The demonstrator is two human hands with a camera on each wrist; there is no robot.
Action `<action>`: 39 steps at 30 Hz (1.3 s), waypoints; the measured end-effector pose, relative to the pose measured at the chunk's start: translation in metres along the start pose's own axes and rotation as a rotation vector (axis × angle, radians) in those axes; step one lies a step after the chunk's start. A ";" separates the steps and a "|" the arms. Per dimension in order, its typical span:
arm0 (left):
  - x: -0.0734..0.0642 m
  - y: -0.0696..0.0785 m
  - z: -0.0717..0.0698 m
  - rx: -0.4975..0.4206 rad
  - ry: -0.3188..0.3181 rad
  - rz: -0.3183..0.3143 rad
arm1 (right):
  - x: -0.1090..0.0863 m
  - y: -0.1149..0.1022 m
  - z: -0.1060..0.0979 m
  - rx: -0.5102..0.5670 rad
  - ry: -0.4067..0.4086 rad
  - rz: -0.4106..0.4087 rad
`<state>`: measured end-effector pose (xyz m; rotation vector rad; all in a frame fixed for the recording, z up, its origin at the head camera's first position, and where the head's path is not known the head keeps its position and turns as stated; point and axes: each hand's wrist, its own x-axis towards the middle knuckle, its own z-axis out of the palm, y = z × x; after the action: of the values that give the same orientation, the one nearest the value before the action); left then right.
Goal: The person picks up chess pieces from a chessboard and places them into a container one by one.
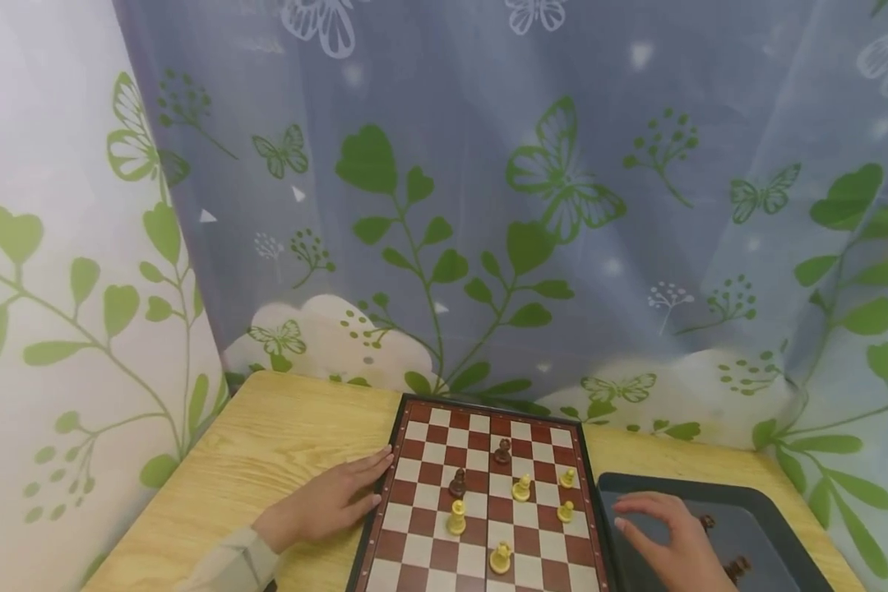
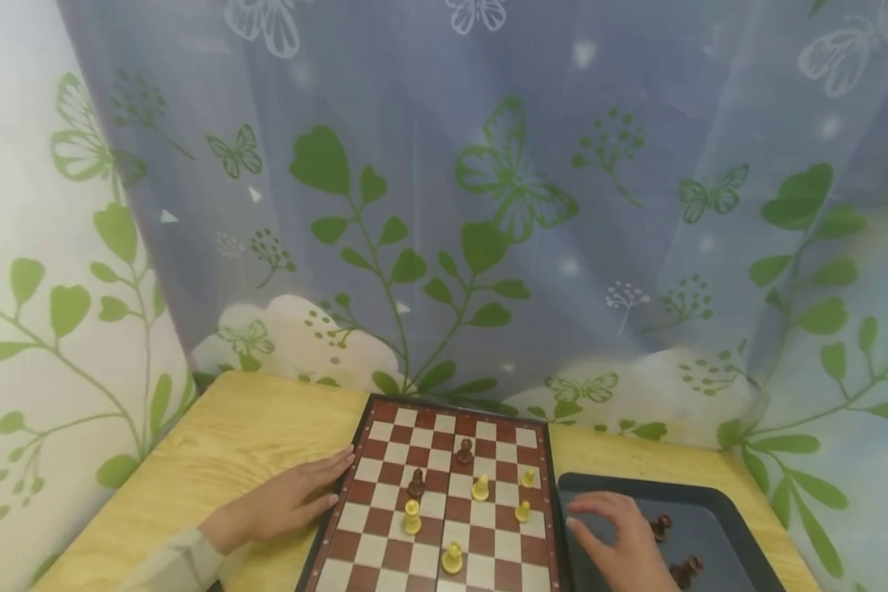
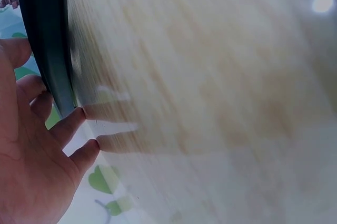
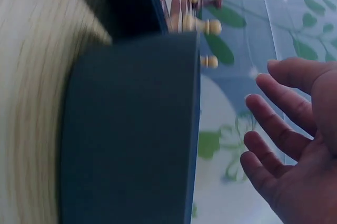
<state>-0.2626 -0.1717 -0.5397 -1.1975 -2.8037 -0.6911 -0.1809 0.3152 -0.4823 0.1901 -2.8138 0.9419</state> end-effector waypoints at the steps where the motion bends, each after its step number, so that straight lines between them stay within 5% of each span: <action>1: 0.000 0.000 0.000 -0.001 0.005 0.001 | 0.002 -0.002 0.003 0.014 -0.027 0.003; 6: 0.000 0.000 -0.001 -0.022 -0.002 -0.016 | 0.014 -0.009 0.013 0.071 -0.189 -0.001; 12: -0.001 0.000 -0.002 -0.045 -0.055 -0.055 | 0.022 -0.017 0.021 0.092 -0.283 0.022; 39: 0.000 0.003 -0.004 -0.028 -0.056 -0.070 | 0.040 -0.018 0.029 0.071 -0.316 -0.016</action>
<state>-0.2611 -0.1709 -0.5348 -1.1448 -2.9042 -0.7143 -0.2208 0.2804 -0.4868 0.4038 -3.0564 1.0951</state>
